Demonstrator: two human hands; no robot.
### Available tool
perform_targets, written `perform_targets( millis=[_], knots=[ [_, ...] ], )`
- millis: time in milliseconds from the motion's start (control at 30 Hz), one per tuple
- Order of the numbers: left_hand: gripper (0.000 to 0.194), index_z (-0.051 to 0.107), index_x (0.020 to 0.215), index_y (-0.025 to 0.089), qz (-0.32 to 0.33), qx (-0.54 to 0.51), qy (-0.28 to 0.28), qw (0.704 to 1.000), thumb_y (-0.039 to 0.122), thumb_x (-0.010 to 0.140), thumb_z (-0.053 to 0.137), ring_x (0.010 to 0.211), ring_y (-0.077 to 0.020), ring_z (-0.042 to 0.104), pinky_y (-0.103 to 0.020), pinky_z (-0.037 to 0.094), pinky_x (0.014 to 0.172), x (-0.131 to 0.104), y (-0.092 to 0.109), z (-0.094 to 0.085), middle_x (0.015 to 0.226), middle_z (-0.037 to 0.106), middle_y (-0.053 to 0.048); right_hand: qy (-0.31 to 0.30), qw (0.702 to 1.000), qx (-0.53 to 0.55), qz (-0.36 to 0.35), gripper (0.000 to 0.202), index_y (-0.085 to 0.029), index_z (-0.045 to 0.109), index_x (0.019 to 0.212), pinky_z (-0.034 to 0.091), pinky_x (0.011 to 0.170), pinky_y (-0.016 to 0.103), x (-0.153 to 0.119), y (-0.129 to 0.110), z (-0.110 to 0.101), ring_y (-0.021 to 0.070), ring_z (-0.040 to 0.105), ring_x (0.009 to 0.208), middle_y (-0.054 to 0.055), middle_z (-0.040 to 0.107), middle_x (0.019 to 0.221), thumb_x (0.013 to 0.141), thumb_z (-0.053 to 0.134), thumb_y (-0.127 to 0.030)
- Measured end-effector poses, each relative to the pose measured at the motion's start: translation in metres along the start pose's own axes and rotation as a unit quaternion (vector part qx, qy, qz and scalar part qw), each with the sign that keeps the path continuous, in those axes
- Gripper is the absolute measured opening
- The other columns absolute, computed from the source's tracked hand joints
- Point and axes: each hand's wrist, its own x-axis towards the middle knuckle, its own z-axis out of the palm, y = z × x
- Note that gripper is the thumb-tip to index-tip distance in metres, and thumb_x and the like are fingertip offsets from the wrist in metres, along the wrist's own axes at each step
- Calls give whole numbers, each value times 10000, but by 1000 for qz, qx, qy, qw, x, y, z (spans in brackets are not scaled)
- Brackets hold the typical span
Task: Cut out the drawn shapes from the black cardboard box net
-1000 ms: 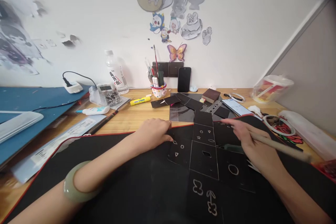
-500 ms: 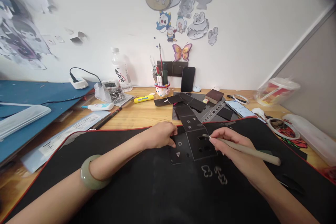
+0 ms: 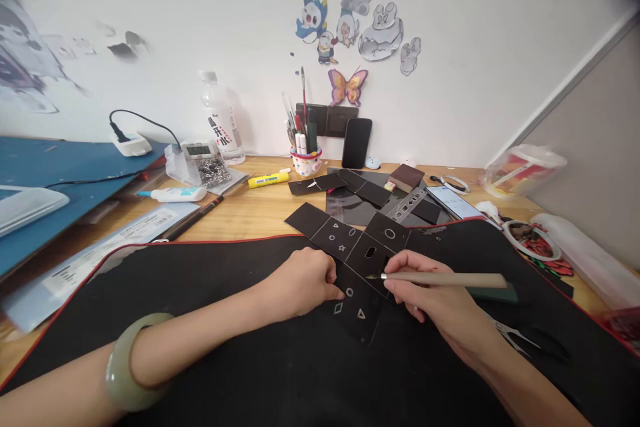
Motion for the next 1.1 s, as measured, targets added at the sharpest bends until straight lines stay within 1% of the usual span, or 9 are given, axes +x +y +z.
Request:
perform_targets(
  millis=[167,333,433,500,567,667,800,1000,1100],
  knots=[
    [208,510,626,177,-3,13,-2,1000,341,730,585,411,-110,506,-220,350,454,-2,2,2,519,554,28,48,995,-83,-12,260,-201,415,610,220,382,198,-3,9,3,58,298,387,-63,450,455,707,590,-369],
    [217,522,638,177,12,90,50,995,358,727,601,642,-200,561,-267,369,550,-6,4,6,645,560,-22,32,987,-145,-68,306,-204,328,560,249,452,222,-2,17,8,82,276,476,-64,301,508,780,510,-315],
    [49,557,804,178,109,168,72,977,215,774,546,737,-203,562,-271,395,585,-11,4,8,816,566,-35,-2,987,-150,-52,302,-200,387,577,265,462,225,-1,18,12,87,301,477,-60,309,501,818,467,-363],
    [145,569,910,198,212,172,40,961,136,808,487,794,-172,561,-252,421,624,-12,2,10,895,567,-21,-20,987,-153,-48,340,-194,412,562,279,463,223,0,18,13,86,328,466,-57,340,477,820,462,-410],
    [178,593,954,219,274,148,-5,950,152,840,473,833,-152,557,-235,436,671,-12,-1,12,919,576,-7,-32,988,-148,-40,335,-191,441,565,287,455,217,1,18,12,82,354,453,-58,382,462,796,496,-427],
    [186,620,993,230,292,138,-32,946,263,825,549,847,-157,557,-241,445,696,-9,-5,13,954,583,-11,-39,992,-120,-9,207,-194,472,630,271,418,200,2,18,9,67,358,422,-69,439,471,738,574,-339],
    [250,631,1011,224,307,146,-35,940,320,782,608,832,-160,558,-251,445,689,-7,-6,11,959,574,-22,-45,994,-92,24,133,-198,454,656,259,379,190,2,20,7,55,345,382,-64,495,472,741,541,-250],
    [219,622,1015,208,346,199,-40,916,291,861,491,817,-157,534,-258,451,669,-10,-6,9,934,548,-40,-18,986,-157,-53,198,-195,445,603,295,458,219,2,30,10,86,364,486,-62,395,501,747,543,-289],
    [239,604,1035,203,355,224,-40,907,299,879,451,809,-162,524,-265,450,646,-11,-7,9,944,539,-48,-28,986,-153,-64,136,-210,423,667,279,456,216,2,32,10,88,335,488,-74,359,519,742,532,-244]
  ],
)
